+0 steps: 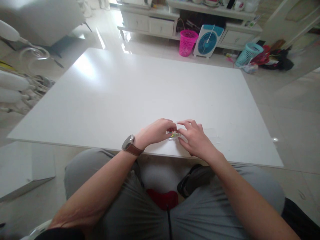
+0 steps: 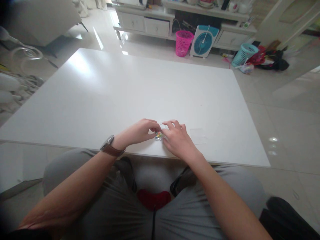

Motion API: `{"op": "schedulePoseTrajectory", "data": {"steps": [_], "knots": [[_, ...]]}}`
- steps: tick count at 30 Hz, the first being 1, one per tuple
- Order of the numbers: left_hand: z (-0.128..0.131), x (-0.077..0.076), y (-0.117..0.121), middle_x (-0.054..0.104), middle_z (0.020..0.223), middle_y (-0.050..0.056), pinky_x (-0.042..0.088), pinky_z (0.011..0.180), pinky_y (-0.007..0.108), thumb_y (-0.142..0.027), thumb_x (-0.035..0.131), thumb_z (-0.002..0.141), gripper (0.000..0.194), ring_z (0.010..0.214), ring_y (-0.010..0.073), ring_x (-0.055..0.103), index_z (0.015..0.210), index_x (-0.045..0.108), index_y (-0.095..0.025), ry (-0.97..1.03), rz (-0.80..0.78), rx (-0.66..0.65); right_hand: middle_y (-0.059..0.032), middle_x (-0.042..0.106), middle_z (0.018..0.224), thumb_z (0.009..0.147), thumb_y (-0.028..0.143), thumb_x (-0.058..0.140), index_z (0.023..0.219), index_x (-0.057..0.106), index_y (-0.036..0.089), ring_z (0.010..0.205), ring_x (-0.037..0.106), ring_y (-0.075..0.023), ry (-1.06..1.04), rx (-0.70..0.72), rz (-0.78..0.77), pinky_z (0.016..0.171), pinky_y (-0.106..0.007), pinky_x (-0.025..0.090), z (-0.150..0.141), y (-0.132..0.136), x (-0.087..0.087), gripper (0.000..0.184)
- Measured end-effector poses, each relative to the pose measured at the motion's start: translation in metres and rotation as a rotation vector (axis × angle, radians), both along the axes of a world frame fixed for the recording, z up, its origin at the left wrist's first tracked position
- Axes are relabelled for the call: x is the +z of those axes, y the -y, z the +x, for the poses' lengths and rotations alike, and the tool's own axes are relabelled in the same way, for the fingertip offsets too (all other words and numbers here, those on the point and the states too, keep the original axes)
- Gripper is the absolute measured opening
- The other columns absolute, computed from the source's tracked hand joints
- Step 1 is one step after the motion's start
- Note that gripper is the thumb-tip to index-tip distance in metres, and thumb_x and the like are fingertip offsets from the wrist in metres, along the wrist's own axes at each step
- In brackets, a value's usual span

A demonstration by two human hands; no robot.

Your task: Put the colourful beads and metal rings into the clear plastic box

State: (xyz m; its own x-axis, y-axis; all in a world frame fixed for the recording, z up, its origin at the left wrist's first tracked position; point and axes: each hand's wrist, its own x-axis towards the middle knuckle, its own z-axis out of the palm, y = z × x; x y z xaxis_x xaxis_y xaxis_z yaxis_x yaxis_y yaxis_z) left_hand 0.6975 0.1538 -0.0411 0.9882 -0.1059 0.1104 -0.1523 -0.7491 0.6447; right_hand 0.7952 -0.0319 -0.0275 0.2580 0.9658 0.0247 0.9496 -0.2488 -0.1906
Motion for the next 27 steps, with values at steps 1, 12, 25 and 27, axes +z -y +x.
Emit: {"op": "schedulePoseTrajectory", "data": {"steps": [1, 12, 25, 27], "knots": [[0.0003, -0.0005, 0.0012, 0.071, 0.081, 0.003, 0.047, 0.072, 0.025, -0.013, 0.062, 0.084, 0.011, 0.075, 0.0134, 0.062, 0.089, 0.072, -0.015, 0.002, -0.014, -0.002, -0.0106, 0.055, 0.141, 0.092, 0.023, 0.056, 0.108, 0.066, 0.020, 0.129, 0.040, -0.0317, 0.000, -0.001, -0.001, 0.093, -0.049, 0.039, 0.0002, 0.0001, 0.0003, 0.019], [0.0001, -0.0071, 0.0012, 0.073, 0.084, 0.005, 0.052, 0.072, 0.025, -0.013, 0.060, 0.085, 0.014, 0.076, 0.0132, 0.066, 0.093, 0.070, -0.015, -0.024, -0.071, 0.005, -0.0120, 0.055, 0.140, 0.092, 0.022, 0.054, 0.104, 0.067, 0.021, 0.128, 0.040, -0.0323, 0.000, -0.009, 0.007, 0.093, -0.049, 0.038, 0.0020, 0.0026, 0.0023, 0.018], [0.0004, -0.0083, 0.0011, 0.073, 0.087, 0.004, 0.050, 0.073, 0.025, -0.004, 0.057, 0.078, 0.022, 0.079, 0.0142, 0.066, 0.090, 0.070, -0.016, -0.020, -0.023, -0.036, -0.0102, 0.055, 0.141, 0.090, 0.020, 0.056, 0.112, 0.065, 0.020, 0.129, 0.040, -0.0315, -0.020, 0.005, -0.011, 0.094, -0.049, 0.038, 0.0004, 0.0014, 0.0001, 0.023], [0.0004, -0.0081, 0.0000, 0.073, 0.088, 0.004, 0.049, 0.074, 0.025, -0.004, 0.057, 0.077, 0.022, 0.081, 0.0148, 0.065, 0.090, 0.070, -0.016, 0.003, 0.017, -0.029, -0.0102, 0.055, 0.141, 0.091, 0.020, 0.056, 0.112, 0.066, 0.020, 0.129, 0.040, -0.0315, -0.025, 0.010, -0.010, 0.095, -0.049, 0.038, 0.0001, 0.0014, -0.0002, 0.023]]}}
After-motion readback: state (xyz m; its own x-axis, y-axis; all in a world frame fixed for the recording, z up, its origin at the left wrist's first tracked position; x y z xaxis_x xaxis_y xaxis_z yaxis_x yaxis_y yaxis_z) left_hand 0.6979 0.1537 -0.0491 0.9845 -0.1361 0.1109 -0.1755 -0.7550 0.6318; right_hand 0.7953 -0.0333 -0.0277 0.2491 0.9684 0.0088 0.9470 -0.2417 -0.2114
